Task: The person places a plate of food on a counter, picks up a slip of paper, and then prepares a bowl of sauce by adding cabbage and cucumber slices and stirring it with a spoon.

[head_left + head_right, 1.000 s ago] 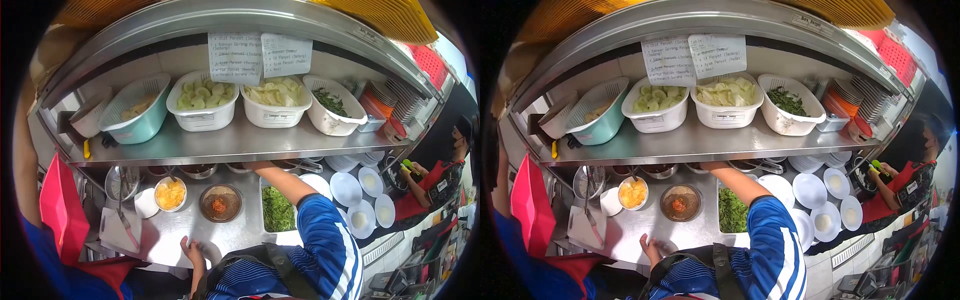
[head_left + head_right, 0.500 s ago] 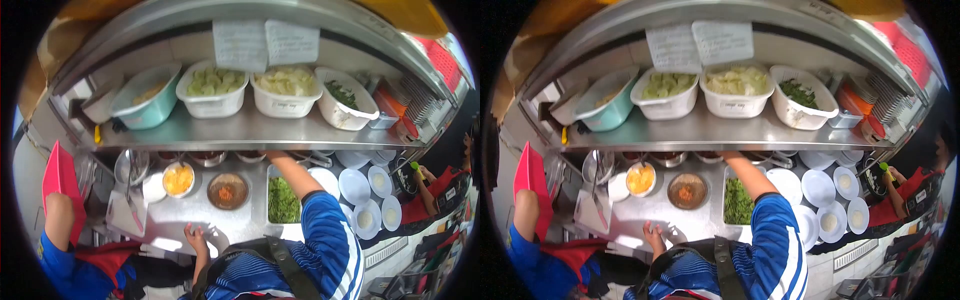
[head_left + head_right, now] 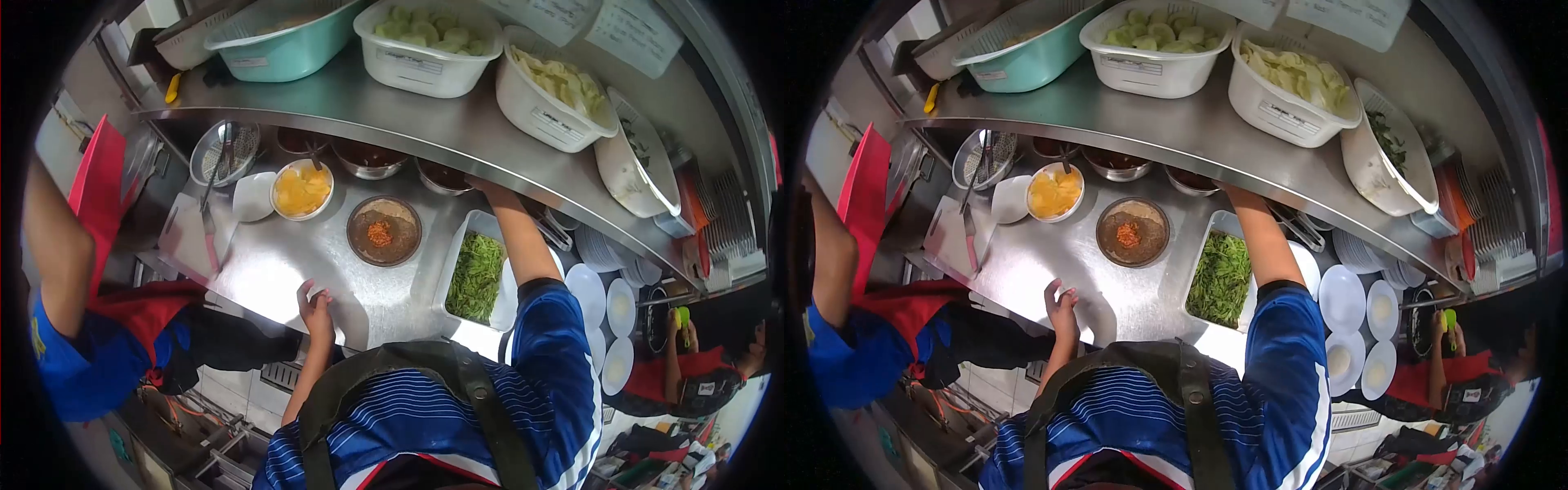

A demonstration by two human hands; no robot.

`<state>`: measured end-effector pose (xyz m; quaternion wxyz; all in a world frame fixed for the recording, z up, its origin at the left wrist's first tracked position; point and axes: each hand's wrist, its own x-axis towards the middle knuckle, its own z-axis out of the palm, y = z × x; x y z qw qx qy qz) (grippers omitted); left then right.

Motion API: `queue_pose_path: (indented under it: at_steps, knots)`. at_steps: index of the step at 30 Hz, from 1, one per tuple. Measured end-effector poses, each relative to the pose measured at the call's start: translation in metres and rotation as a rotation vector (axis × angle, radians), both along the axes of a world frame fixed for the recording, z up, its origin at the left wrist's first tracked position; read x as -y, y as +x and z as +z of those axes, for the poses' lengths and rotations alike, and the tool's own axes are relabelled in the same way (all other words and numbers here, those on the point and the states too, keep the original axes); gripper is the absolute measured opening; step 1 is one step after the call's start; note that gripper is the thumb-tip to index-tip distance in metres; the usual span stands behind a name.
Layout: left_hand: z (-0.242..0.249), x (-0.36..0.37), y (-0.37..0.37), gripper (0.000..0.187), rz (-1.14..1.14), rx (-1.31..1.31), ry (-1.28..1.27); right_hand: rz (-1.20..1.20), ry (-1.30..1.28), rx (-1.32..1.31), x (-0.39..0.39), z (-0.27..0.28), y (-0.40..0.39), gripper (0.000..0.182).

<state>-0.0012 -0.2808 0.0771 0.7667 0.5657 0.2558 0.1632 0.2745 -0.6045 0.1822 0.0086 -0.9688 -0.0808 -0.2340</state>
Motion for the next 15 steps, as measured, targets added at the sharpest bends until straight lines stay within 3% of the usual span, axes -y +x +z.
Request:
queue_pose_path:
  at_steps: [15]
  knots:
    - [0.001,-0.023,0.007,0.035,-0.033,-0.015,0.103,0.192,0.061,-0.091,-0.001,0.007,-0.014,0.038]
